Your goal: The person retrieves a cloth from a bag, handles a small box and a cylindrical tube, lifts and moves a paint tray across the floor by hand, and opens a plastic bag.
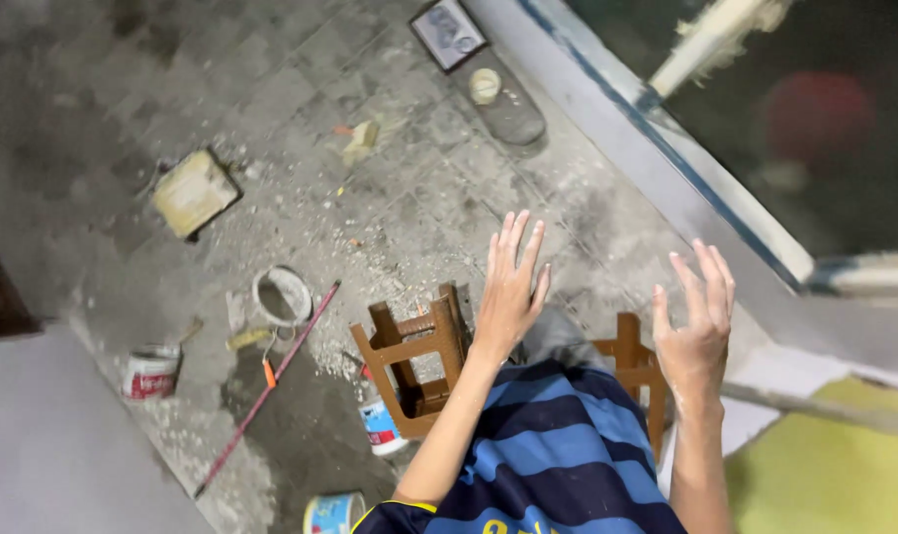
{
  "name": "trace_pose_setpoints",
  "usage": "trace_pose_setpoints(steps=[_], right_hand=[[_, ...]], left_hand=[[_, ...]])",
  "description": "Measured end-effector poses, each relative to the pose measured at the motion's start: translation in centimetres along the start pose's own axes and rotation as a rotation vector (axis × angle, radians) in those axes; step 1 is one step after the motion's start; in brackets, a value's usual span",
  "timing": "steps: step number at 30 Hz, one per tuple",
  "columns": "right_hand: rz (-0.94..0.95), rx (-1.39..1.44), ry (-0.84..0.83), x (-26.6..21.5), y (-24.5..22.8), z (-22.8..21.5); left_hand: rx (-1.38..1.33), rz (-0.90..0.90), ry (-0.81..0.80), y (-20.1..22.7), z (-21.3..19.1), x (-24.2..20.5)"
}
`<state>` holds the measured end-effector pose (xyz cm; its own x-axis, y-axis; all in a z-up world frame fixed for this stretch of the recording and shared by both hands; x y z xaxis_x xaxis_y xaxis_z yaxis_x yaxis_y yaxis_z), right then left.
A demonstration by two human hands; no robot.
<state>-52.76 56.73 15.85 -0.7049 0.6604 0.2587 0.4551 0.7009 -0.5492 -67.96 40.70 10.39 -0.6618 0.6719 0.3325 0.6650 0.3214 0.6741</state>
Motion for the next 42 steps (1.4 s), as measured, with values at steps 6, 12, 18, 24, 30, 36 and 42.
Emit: trace_pose_setpoints(steps=[6,12,18,24,30,36,42], right_hand=[[-0.168,0.063,-0.124,9.9,-2.8,6.4],[-0.349,0.128,-0.259,21.7,-5.8,11.8],[-0.605,0.163,-0.429,31.2,-12.6,16.7],[-0.827,0.224,-0.586,36.0,-20.7,22.8],[-1.015,0.255,-0.663,37.4,-29.5,28.7],[-1.100,0.316,-0.740,39.0,-38.1,34.6],[-1.174,0.450,-0.852,39.1,-45.9,40.3]], left_hand=[[0.030,-0.149,0.118,-6.2,-0.9,4.4],[0.114,-0.276,0.254,-11.0,-2.2,11.8],[0.173,-0.411,0.377,-13.7,-5.2,17.9],[0.235,-0.562,0.531,-17.5,-7.7,19.9],[0.283,-0.686,0.713,-23.4,-12.0,20.0],[0.321,-0.739,0.864,-29.8,-18.3,20.8],[0.416,-0.805,1.010,-35.1,-25.9,19.1]])
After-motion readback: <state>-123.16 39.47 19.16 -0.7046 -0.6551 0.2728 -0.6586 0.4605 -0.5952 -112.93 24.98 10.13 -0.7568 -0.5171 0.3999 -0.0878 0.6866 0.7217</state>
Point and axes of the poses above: each hand's wrist, its own x-axis towards the middle knuckle, its own z-axis out of the palm, y = z × x, the point moved 10 cm from there along x, towards the middle knuckle, and after that the axes turned 6 degrees about z, right-handed, at the moved point
